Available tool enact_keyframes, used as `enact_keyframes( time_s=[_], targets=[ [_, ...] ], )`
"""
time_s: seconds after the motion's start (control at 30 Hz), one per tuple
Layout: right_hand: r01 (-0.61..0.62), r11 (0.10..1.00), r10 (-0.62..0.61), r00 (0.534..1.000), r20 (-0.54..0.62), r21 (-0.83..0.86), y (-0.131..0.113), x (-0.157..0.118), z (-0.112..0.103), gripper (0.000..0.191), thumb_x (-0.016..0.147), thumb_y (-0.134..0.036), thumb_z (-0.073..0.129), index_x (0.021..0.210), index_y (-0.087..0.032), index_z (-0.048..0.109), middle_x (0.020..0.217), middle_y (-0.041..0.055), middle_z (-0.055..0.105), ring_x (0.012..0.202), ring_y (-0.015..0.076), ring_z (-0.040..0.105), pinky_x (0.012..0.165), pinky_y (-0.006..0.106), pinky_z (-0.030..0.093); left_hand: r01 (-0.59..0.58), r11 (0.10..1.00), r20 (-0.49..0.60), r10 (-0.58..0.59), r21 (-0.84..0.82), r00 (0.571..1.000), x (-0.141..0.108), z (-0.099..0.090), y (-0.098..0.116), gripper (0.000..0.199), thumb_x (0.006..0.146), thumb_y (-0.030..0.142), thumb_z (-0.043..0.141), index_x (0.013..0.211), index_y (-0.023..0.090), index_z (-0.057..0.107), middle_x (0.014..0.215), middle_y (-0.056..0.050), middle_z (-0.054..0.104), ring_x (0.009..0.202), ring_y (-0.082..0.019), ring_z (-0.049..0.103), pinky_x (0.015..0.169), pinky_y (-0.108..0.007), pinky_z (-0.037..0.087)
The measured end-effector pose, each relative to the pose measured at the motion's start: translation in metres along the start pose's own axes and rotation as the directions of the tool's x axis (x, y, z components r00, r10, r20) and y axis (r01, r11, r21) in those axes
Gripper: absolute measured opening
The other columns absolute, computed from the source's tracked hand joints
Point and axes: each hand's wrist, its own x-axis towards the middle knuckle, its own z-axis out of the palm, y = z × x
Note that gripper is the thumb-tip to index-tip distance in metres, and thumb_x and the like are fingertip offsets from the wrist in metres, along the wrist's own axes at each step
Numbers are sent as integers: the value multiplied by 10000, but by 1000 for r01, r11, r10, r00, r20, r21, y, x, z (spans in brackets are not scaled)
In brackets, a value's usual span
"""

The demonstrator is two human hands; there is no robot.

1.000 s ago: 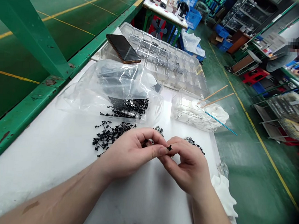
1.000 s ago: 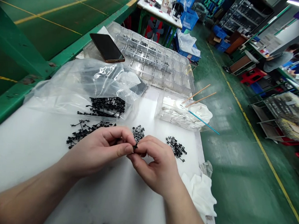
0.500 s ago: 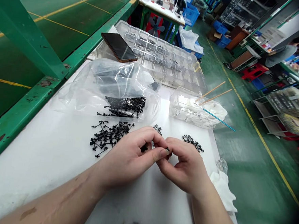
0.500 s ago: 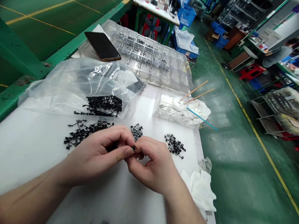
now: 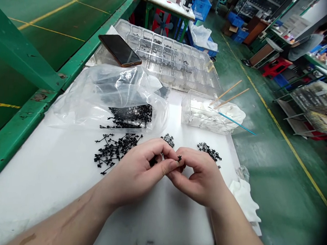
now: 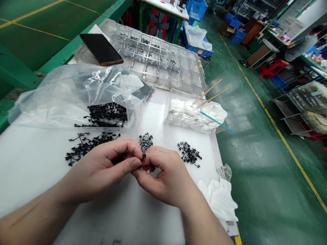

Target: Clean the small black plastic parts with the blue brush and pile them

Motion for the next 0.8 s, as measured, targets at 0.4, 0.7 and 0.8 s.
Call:
enact_keyframes(
  time_s=[0.4,0.7,0.8],
  targets=[
    [51,980,173,273,-946,194,32,-7,-68,133,904,-310,764,884,-222,667,711,-33,561,631,115,510,578,254,444,184,981,-88,-189,-61,978,-10,8,7,259,1074,457,561,972,234,645,800,13,559,696,-168,481,643,-287,380],
    [47,745,659,103,-745,666,82,-8,-102,394,692,-416,820,876,-228,527,746,-52,551,533,90,464,414,213,355,182,978,-146,-196,-107,970,-13,12,3,317,1037,558,620,993,247,670,846,-4,573,708,-172,459,637,-279,370],
    [64,714,685,143,-714,698,86,-5,-101,418,667,-435,845,866,-216,549,746,-40,582,538,85,474,419,208,358,179,978,-155,-194,-102,969,-12,13,3,325,1016,574,651,991,251,676,791,12,539,658,-162,409,603,-275,334]
  ],
)
